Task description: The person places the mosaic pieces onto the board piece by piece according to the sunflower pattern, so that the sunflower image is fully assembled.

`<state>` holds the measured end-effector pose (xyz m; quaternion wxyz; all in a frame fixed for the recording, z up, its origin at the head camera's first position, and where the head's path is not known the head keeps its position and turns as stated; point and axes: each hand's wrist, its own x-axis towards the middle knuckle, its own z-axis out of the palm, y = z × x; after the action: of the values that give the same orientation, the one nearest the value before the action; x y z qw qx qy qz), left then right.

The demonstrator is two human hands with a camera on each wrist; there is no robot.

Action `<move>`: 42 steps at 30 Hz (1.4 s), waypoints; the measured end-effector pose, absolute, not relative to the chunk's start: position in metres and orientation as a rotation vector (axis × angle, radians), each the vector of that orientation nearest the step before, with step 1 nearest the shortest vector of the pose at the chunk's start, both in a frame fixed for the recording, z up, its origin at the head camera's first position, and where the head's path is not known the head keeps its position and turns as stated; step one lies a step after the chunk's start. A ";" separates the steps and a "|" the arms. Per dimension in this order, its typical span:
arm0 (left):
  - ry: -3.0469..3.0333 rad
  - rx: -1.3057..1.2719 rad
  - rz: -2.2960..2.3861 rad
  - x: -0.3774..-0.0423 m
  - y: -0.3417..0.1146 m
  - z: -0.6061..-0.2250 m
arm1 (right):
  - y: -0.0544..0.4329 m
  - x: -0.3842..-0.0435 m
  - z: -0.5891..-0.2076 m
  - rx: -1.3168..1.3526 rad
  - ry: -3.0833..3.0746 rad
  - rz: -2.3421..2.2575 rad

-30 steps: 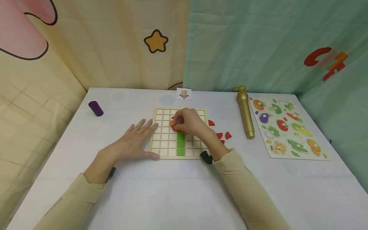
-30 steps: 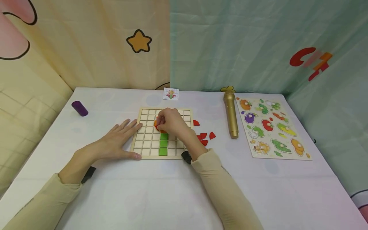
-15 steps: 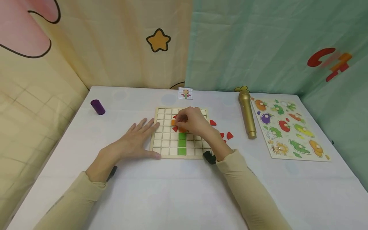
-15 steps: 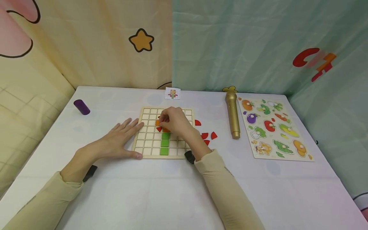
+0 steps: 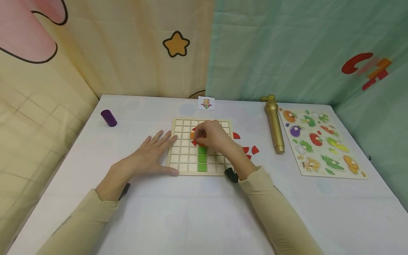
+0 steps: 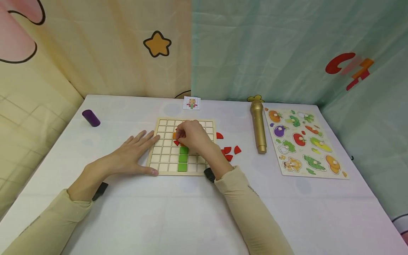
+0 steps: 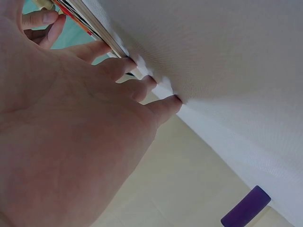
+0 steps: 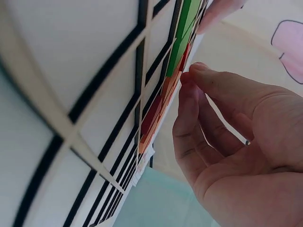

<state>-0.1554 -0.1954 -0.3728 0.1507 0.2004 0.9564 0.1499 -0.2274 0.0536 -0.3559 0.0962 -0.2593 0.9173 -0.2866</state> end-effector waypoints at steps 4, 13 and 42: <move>2.740 0.565 0.431 -0.156 -0.195 -0.373 | 0.055 -0.229 -0.357 -0.795 2.722 -0.850; 2.734 0.563 0.423 -0.156 -0.194 -0.373 | 0.057 -0.227 -0.355 -0.783 2.702 -0.873; 2.734 0.560 0.435 -0.155 -0.194 -0.372 | 0.078 -0.229 -0.341 -0.882 2.610 -1.029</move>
<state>-0.1551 -0.1943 -0.3725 0.1580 0.1957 0.9558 0.1522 -0.2286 0.0776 -0.3407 0.1002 -0.2985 0.8830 -0.3481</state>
